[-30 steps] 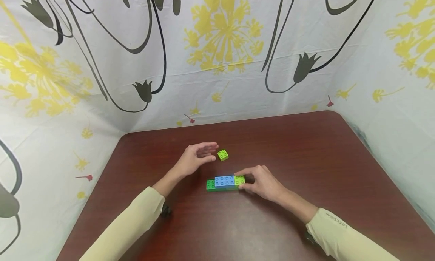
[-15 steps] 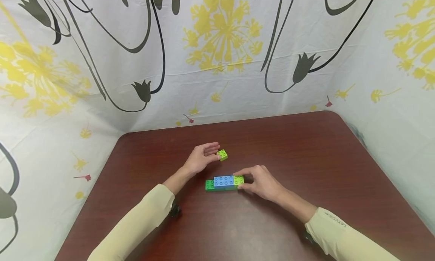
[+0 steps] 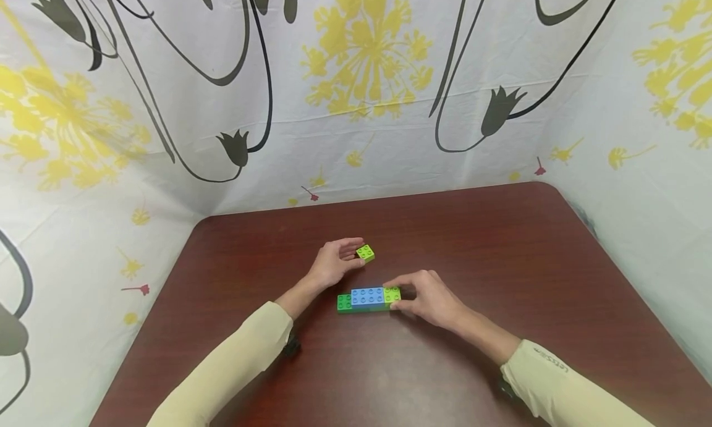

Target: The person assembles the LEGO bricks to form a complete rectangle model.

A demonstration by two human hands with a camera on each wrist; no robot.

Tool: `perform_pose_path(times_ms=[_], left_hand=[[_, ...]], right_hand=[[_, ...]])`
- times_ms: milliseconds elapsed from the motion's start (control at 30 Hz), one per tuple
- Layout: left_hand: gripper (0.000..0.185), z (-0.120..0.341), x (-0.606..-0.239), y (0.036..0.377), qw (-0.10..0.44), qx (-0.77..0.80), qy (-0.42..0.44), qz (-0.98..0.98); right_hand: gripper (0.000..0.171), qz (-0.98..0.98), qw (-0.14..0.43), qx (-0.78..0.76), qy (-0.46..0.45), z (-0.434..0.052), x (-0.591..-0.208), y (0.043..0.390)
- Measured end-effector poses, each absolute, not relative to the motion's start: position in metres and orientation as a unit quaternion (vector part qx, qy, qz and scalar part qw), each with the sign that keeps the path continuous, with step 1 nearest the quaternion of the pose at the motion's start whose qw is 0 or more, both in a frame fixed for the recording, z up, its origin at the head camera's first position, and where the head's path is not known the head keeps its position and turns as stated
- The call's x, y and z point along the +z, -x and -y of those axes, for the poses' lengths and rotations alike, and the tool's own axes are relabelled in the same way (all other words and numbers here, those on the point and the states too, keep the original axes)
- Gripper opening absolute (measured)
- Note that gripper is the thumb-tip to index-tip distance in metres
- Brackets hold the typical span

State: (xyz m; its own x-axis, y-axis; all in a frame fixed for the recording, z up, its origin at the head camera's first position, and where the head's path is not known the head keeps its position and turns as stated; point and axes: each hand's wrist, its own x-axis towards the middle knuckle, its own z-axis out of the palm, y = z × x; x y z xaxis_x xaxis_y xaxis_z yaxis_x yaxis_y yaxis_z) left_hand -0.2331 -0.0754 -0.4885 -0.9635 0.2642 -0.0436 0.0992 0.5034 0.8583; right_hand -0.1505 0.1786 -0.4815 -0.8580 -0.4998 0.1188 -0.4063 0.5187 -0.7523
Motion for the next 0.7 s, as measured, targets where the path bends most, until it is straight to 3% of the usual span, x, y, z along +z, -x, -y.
perform_pose_path(times_ms=[333, 700], left_hand=[[0.05, 0.0668, -0.4879, 0.2283, 0.048, 0.441, -0.088, -0.892], [0.043, 0.0704, -0.4865, 0.2296, 0.049, 0.418, -0.105, -0.901]], right_hand=[[0.037, -0.868, 0.062, -0.419, 0.258, -0.1796, -0.4813, 0.1509], [0.037, -0.87, 0.062, -0.417, 0.255, -0.1786, -0.4793, 0.15]])
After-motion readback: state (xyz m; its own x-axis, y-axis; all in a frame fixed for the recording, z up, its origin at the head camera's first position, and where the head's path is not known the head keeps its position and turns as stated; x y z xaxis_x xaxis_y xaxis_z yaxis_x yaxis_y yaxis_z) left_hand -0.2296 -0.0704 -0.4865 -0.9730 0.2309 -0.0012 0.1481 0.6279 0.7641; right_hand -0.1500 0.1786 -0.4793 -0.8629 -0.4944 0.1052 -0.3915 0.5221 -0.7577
